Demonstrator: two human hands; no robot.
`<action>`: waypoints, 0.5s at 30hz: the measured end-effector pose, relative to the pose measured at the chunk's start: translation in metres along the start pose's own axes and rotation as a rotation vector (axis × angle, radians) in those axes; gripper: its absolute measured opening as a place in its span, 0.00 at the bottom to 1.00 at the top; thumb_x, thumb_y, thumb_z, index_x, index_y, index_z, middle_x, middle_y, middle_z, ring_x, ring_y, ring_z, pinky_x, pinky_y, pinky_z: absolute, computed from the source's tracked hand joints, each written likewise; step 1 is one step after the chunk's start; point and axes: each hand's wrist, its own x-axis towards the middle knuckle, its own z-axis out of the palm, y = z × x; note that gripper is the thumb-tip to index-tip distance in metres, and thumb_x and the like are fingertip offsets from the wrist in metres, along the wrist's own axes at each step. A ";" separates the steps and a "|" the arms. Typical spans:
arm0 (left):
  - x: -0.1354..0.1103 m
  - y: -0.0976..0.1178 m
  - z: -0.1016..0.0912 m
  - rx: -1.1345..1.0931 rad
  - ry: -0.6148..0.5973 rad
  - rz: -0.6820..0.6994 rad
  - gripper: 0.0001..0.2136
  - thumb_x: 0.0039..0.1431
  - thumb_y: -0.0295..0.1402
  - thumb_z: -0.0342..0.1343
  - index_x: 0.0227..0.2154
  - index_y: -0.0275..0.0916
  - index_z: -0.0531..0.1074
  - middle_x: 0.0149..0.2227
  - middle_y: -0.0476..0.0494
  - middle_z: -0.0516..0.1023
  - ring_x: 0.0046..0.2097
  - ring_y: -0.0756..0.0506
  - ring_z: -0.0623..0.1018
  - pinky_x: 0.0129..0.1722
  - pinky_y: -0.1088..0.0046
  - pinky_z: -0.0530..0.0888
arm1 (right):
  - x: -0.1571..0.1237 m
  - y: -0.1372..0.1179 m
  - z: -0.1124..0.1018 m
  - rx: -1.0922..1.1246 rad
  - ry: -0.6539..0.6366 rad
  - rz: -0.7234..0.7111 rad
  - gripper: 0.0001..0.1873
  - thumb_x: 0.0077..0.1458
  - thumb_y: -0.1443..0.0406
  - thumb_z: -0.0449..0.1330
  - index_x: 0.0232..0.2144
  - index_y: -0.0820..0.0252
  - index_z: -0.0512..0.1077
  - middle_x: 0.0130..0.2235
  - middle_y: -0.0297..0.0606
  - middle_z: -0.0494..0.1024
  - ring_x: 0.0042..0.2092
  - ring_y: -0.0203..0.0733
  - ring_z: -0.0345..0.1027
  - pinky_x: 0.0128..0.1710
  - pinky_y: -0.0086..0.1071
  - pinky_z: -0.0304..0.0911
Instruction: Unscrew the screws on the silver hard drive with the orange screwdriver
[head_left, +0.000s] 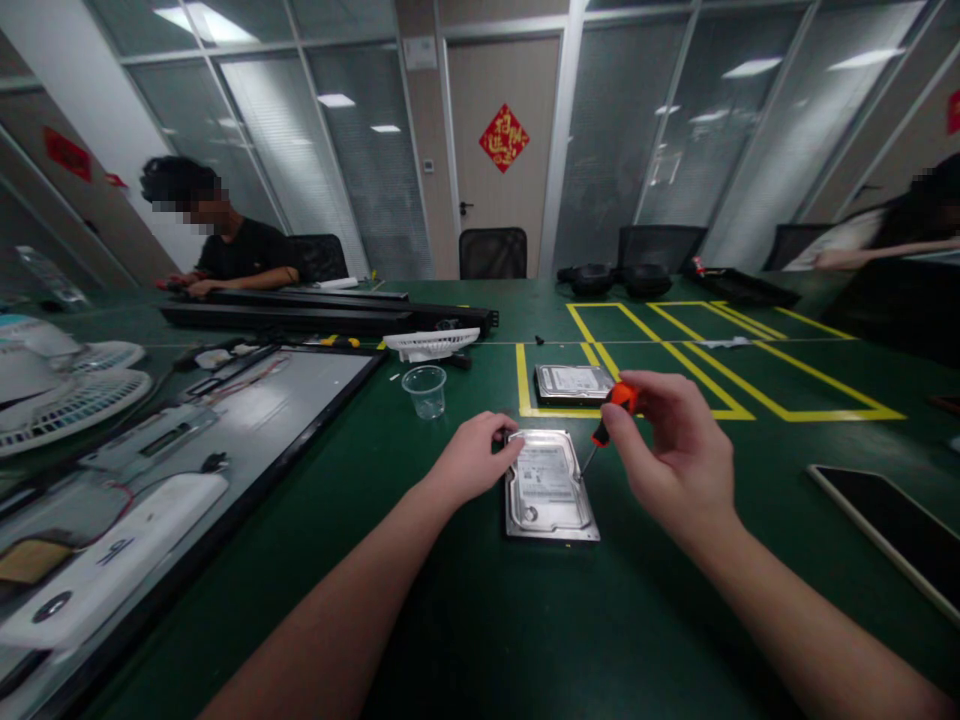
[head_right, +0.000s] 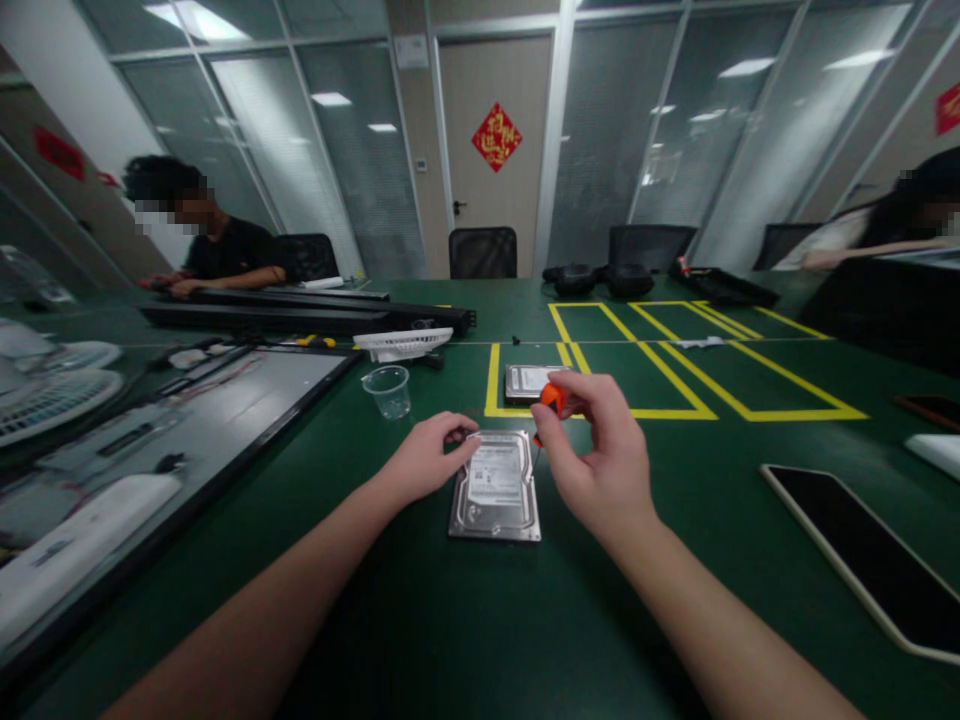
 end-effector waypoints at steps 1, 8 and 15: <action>0.000 0.001 0.000 -0.002 -0.001 -0.004 0.12 0.66 0.39 0.57 0.46 0.39 0.79 0.45 0.41 0.80 0.44 0.43 0.78 0.46 0.64 0.75 | 0.001 0.000 0.000 -0.015 -0.004 -0.006 0.20 0.61 0.66 0.65 0.55 0.48 0.73 0.45 0.38 0.75 0.44 0.44 0.72 0.45 0.43 0.72; -0.001 0.005 -0.003 -0.006 -0.014 -0.021 0.13 0.67 0.39 0.57 0.46 0.39 0.80 0.45 0.41 0.79 0.44 0.42 0.78 0.46 0.63 0.75 | 0.000 -0.006 -0.004 0.009 -0.035 0.000 0.16 0.67 0.65 0.58 0.56 0.49 0.74 0.49 0.40 0.77 0.48 0.45 0.74 0.48 0.43 0.71; 0.000 0.001 -0.002 0.001 -0.004 -0.013 0.13 0.67 0.40 0.57 0.47 0.39 0.79 0.45 0.41 0.80 0.44 0.42 0.78 0.46 0.64 0.75 | -0.002 -0.007 -0.001 0.092 -0.024 0.066 0.16 0.67 0.65 0.59 0.56 0.51 0.73 0.52 0.43 0.79 0.50 0.47 0.77 0.50 0.46 0.73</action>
